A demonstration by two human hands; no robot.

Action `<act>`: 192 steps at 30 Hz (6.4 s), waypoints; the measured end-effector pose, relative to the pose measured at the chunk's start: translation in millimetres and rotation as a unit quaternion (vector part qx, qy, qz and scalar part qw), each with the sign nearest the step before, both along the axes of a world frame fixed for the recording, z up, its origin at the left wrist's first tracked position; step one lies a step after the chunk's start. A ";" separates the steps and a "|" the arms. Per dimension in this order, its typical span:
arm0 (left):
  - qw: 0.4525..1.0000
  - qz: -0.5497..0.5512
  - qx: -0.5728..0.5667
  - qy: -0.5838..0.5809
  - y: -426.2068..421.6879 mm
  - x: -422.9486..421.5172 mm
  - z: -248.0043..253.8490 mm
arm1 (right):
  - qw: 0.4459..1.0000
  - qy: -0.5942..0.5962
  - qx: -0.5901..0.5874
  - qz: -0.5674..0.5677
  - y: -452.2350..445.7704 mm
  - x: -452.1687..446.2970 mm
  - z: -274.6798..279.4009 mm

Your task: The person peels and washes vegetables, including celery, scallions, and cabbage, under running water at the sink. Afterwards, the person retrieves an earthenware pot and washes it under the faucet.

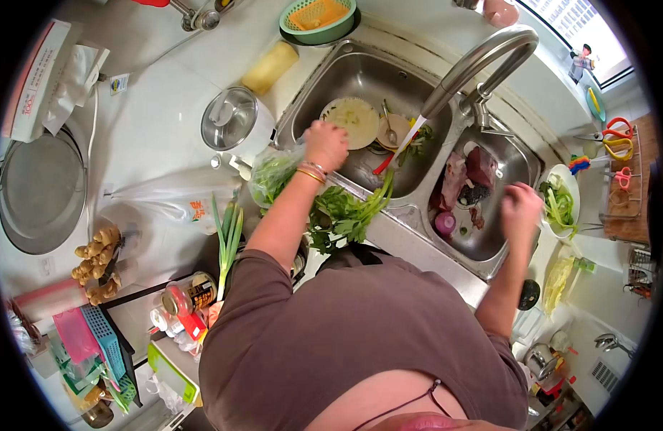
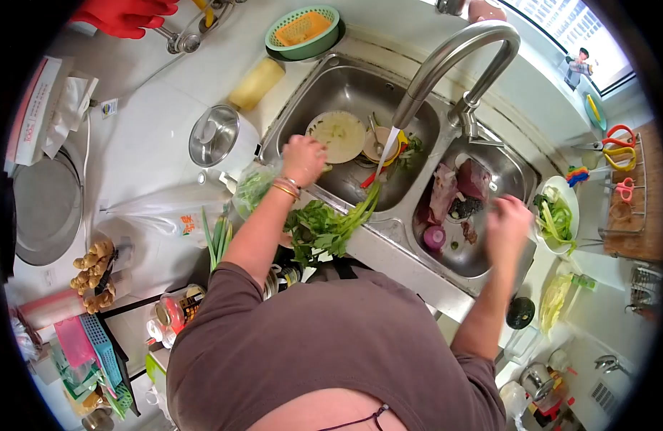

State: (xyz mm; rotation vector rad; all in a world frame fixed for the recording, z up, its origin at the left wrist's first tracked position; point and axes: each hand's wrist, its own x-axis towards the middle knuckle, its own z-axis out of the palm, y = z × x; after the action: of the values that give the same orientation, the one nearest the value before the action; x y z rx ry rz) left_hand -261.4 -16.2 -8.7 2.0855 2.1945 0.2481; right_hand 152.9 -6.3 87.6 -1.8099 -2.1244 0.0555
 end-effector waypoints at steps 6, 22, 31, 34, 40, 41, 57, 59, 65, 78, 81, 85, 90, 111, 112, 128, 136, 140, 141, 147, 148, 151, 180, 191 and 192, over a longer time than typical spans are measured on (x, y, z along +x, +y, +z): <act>0.974 0.018 -0.180 0.134 4.3 -57.1 6.6 | 0.679 0.525 -0.507 0.087 12.0 -208.9 -116.9; 0.940 -0.030 -0.330 -0.087 14.2 -107.7 -19.8 | 0.421 0.711 -0.550 -0.123 27.8 -331.2 -197.8; 0.909 -0.012 -0.277 -0.310 3.6 -131.3 -15.1 | 0.309 0.760 -0.563 -0.099 30.3 -328.2 -158.9; 0.903 0.002 -0.277 -0.329 2.1 -130.0 -11.2 | 0.305 0.762 -0.567 -0.065 29.7 -328.8 -152.1; 0.854 -0.007 -0.230 -0.467 -3.2 -130.9 2.1 | 0.389 0.747 -0.538 0.042 24.5 -338.0 -148.1; 0.856 -0.001 -0.224 -0.465 -3.1 -133.6 4.2 | 0.400 0.748 -0.528 0.038 22.2 -335.8 -143.9; 0.845 0.094 -0.141 -0.507 1.7 -141.2 36.1 | 0.634 0.626 -0.400 0.215 -30.9 -284.0 -129.4; 0.855 0.091 -0.154 -0.487 5.5 -144.3 37.7 | 0.657 0.593 -0.390 0.252 -30.8 -277.4 -127.3; 0.886 0.035 -0.197 -0.419 10.2 -134.2 42.3 | 0.677 0.555 -0.378 0.303 -25.9 -273.0 -118.4; 0.967 -0.011 -0.142 -0.209 -24.0 -118.8 22.0 | 0.481 0.749 -0.447 0.083 5.5 -268.4 -94.6; 0.963 0.022 -0.153 -0.219 -33.1 -126.2 15.5 | 0.537 0.730 -0.385 0.173 13.2 -251.1 -67.3; 0.960 0.010 -0.145 -0.240 -38.9 -132.1 14.0 | 0.578 0.734 -0.261 0.242 12.8 -216.7 -19.0; 0.989 -0.040 -0.047 -0.135 -38.2 -137.0 -15.8 | 0.579 0.750 -0.125 0.295 10.7 -152.2 26.4; 0.980 -0.011 -0.106 -0.166 -54.5 -131.0 33.6 | 0.671 0.726 0.113 0.094 -30.1 67.8 75.5; 0.985 -0.004 -0.080 -0.153 -55.1 -131.3 33.8 | 0.670 0.728 0.095 0.113 -26.8 66.5 73.7; 0.854 -0.135 -0.034 -0.502 23.7 49.5 72.9 | 0.504 0.843 -0.185 -0.031 59.9 -91.2 -24.0; 0.743 -0.150 -0.147 -0.635 66.0 50.5 29.7 | 0.542 0.773 -0.331 0.003 87.3 -162.4 -46.5; 0.684 -0.029 -0.254 -0.683 56.3 56.4 17.9 | 0.551 0.752 -0.361 -0.003 91.7 -193.0 -84.8; 0.673 0.008 -0.276 -0.686 51.6 53.9 14.6 | 0.545 0.749 -0.377 -0.029 86.7 -198.2 -89.5; 0.663 0.077 -0.288 -0.687 34.5 37.9 -4.0 | 0.546 0.726 -0.417 -0.041 77.8 -211.7 -129.1; 0.660 0.087 -0.291 -0.687 33.2 36.4 -7.4 | 0.548 0.738 -0.388 -0.063 71.9 -223.0 -118.4; 0.670 0.154 -0.266 -0.676 21.8 46.1 -13.3 | 0.621 0.719 -0.293 -0.108 66.2 -241.5 -139.2; 0.672 0.202 -0.235 -0.672 17.3 63.7 3.5 | 0.972 0.032 -0.086 0.216 87.0 -211.3 -124.7; 0.555 0.291 -0.199 -0.753 43.4 70.4 -20.1 | 0.867 0.447 -0.181 0.128 68.2 -177.1 -142.4; 0.554 0.282 -0.208 -0.755 42.0 64.9 -17.8 | 0.787 0.568 -0.217 0.101 71.6 -165.8 -133.7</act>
State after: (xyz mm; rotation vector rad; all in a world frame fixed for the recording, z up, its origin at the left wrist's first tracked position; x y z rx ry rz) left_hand -196.5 25.8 -26.5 0.2330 1.2749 0.9545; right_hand -12.9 65.4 -46.1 -1.1360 -1.3797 1.3975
